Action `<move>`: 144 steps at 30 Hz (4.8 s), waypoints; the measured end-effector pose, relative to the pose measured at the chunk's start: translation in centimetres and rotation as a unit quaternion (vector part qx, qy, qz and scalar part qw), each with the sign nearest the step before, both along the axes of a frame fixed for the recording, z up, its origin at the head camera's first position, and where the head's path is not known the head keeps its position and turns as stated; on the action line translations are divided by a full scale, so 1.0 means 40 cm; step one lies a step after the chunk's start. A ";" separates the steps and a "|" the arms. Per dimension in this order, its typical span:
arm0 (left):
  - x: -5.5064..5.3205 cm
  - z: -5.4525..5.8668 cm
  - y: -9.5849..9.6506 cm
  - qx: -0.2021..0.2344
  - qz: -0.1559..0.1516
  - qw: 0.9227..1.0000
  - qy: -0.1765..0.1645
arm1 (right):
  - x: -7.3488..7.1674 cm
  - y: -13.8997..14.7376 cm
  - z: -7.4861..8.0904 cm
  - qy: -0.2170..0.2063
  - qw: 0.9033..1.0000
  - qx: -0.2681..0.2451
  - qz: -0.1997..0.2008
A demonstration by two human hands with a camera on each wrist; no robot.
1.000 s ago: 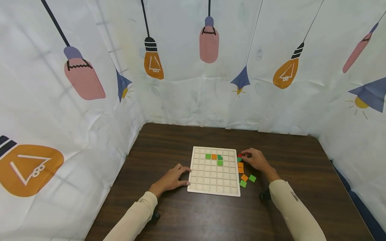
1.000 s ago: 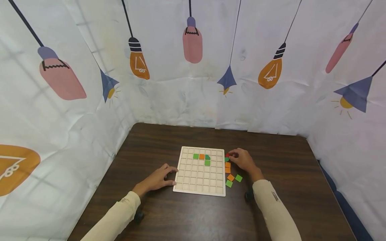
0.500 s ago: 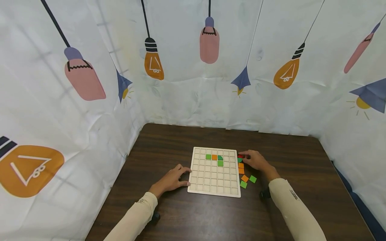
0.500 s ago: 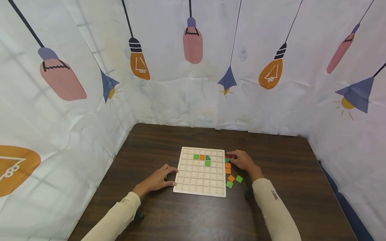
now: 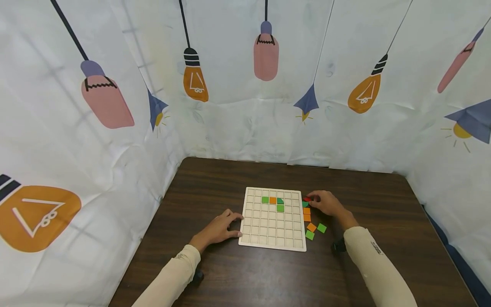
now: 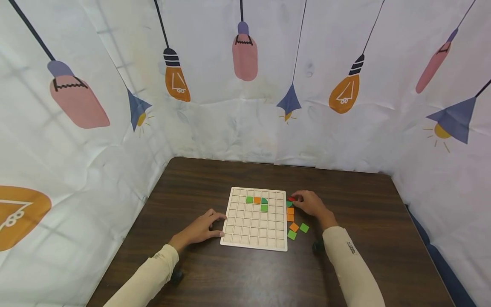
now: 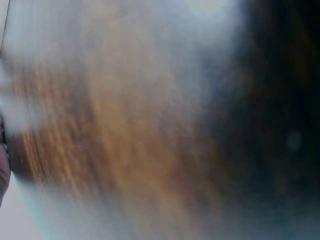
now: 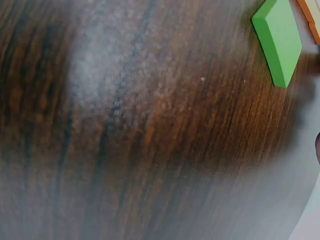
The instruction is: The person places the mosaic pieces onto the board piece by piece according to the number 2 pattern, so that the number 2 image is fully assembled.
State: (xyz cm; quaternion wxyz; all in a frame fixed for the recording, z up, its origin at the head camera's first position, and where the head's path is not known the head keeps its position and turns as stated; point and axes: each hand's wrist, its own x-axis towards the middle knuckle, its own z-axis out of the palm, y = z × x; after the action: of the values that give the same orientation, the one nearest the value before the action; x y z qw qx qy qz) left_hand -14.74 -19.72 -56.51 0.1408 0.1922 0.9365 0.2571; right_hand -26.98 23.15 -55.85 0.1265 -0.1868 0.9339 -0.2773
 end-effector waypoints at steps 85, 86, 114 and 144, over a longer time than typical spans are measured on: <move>0.003 0.012 0.003 0.021 0.002 1.000 0.012 | 0.007 0.020 0.014 0.009 1.000 -0.004 0.027; 0.003 0.012 0.003 0.021 0.002 1.000 0.012 | 0.007 0.019 0.015 0.009 1.000 -0.004 0.027; 0.001 0.005 0.003 0.015 0.005 1.000 0.011 | 0.026 -0.008 0.025 0.023 0.999 -0.039 0.031; 0.001 0.001 -0.001 0.017 -0.004 1.000 0.020 | 0.042 -0.016 0.021 -0.001 0.994 -0.107 0.039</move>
State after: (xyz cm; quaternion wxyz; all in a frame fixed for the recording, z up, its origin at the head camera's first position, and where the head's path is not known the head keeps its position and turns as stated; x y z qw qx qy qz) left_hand -14.69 -19.76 -56.46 0.1198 0.2030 0.9340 0.2684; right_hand -25.29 22.52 -55.01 0.1179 -0.2356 0.8907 -0.3704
